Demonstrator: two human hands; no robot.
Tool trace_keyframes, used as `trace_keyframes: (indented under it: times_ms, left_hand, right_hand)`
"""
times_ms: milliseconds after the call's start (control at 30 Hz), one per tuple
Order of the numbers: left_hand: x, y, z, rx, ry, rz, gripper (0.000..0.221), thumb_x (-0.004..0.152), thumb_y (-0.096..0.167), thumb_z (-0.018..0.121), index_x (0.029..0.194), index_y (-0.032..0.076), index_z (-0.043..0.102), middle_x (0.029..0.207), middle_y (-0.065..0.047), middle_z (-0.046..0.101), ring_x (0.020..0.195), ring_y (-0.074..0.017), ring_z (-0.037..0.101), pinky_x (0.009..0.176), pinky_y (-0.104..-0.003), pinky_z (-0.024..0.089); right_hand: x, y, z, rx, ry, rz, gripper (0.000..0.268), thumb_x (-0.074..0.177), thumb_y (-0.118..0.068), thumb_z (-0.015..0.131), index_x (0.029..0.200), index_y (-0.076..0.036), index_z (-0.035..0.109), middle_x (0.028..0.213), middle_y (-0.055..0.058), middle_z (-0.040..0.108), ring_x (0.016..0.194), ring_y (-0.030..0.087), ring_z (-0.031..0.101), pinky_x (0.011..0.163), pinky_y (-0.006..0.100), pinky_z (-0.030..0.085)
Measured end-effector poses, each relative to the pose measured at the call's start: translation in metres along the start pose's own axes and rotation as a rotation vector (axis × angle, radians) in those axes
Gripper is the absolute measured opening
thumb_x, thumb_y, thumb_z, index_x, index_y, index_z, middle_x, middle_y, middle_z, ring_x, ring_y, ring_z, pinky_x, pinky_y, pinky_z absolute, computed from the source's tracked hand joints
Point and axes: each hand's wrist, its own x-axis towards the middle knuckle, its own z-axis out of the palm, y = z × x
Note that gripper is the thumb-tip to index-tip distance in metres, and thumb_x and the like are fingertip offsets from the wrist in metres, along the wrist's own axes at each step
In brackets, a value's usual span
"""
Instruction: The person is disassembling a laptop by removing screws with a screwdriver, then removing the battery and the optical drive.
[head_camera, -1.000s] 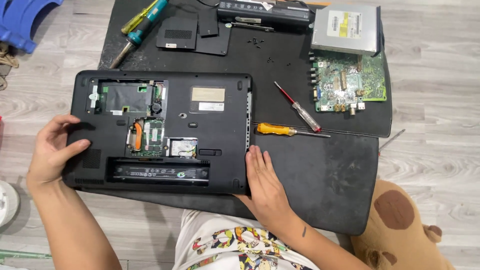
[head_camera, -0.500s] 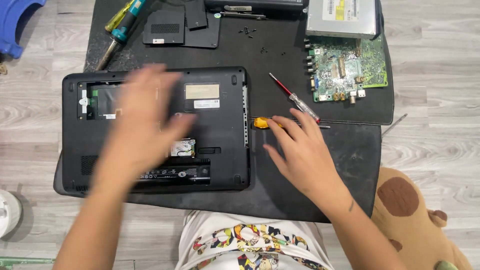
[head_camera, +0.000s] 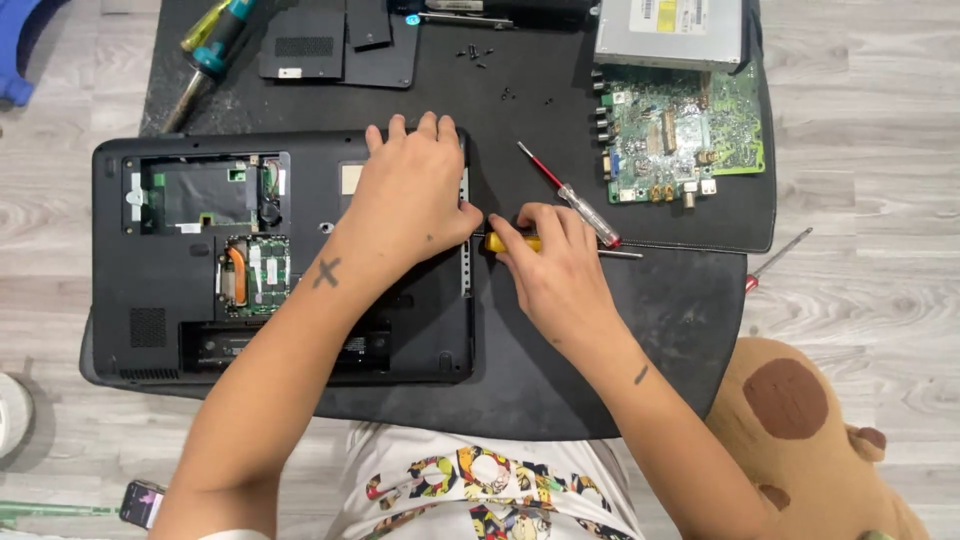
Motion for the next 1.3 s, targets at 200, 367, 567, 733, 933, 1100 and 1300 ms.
trace_keyframes:
  times_ms: [200,367,567,733,933,1100,1300]
  left_hand:
    - [0.001,0.001,0.001,0.032,-0.064,0.046,0.08,0.056,0.023,0.076,0.122,-0.02,0.06,0.113,-0.039,0.064,0.108,-0.0615,0.059,0.087,-0.076,0.04]
    - [-0.015,0.022,-0.018,-0.021,-0.091,0.155,0.074,0.057,0.015,0.072,0.122,-0.02,0.06,0.111,-0.039,0.064,0.108,-0.0615,0.058,0.089,-0.074,0.04]
    - [-0.034,0.047,-0.056,-0.037,-0.059,0.217,0.071,0.059,0.006,0.069,0.123,-0.023,0.058,0.115,-0.042,0.062,0.111,-0.0627,0.056,0.092,-0.07,0.041]
    - [-0.068,0.049,-0.088,-0.011,0.102,0.264,0.073,0.065,0.016,0.066,0.128,-0.017,0.051,0.131,-0.029,0.057,0.121,-0.0462,0.055,0.102,-0.048,0.045]
    - [-0.103,0.05,-0.145,-0.12,0.112,0.267,0.074,0.069,0.015,0.067,0.134,-0.014,0.047,0.139,-0.026,0.055,0.132,-0.043,0.052,0.106,-0.045,0.043]
    - [-0.119,0.043,-0.169,-0.247,0.11,0.266,0.078,0.062,0.012,0.071,0.131,-0.015,0.049,0.14,-0.025,0.056,0.136,-0.0424,0.05,0.108,-0.046,0.041]
    - [-0.12,0.044,-0.178,-0.239,0.12,0.205,0.076,0.063,0.015,0.068,0.133,-0.009,0.051,0.138,-0.021,0.059,0.134,-0.0343,0.054,0.103,-0.04,0.045]
  right_hand:
    - [0.0,0.0,-0.001,0.075,0.014,0.01,0.028,0.1,-0.024,0.06,0.126,-0.014,0.064,0.107,0.006,0.049,0.107,0.029,0.051,0.079,0.037,0.04]
    - [-0.002,0.003,0.001,0.095,0.013,0.008,0.041,0.089,-0.014,0.068,0.129,-0.01,0.063,0.11,0.007,0.049,0.109,0.03,0.049,0.085,0.04,0.041]
    - [-0.002,0.0,0.004,0.102,0.107,0.053,0.042,0.094,-0.007,0.058,0.136,-0.004,0.058,0.114,0.012,0.052,0.112,0.036,0.049,0.09,0.045,0.04]
    - [0.001,-0.031,-0.052,0.991,0.283,0.216,0.057,0.088,0.009,0.055,0.142,0.003,0.04,0.146,0.021,0.043,0.134,0.035,0.051,0.117,0.043,0.043]
    - [0.009,-0.072,-0.039,1.97,-0.14,0.306,0.085,0.087,-0.015,0.055,0.158,-0.005,0.01,0.165,0.016,0.019,0.152,0.028,0.021,0.123,0.042,0.018]
    - [0.008,-0.107,-0.052,2.353,-0.295,0.4,0.071,0.095,-0.006,0.044,0.16,-0.009,0.016,0.148,0.011,0.042,0.127,0.02,0.043,0.109,0.034,0.032]
    - [0.014,-0.117,-0.063,2.281,-0.24,0.341,0.067,0.104,-0.01,0.036,0.162,-0.011,0.005,0.142,0.009,0.043,0.12,0.015,0.043,0.108,0.031,0.031]
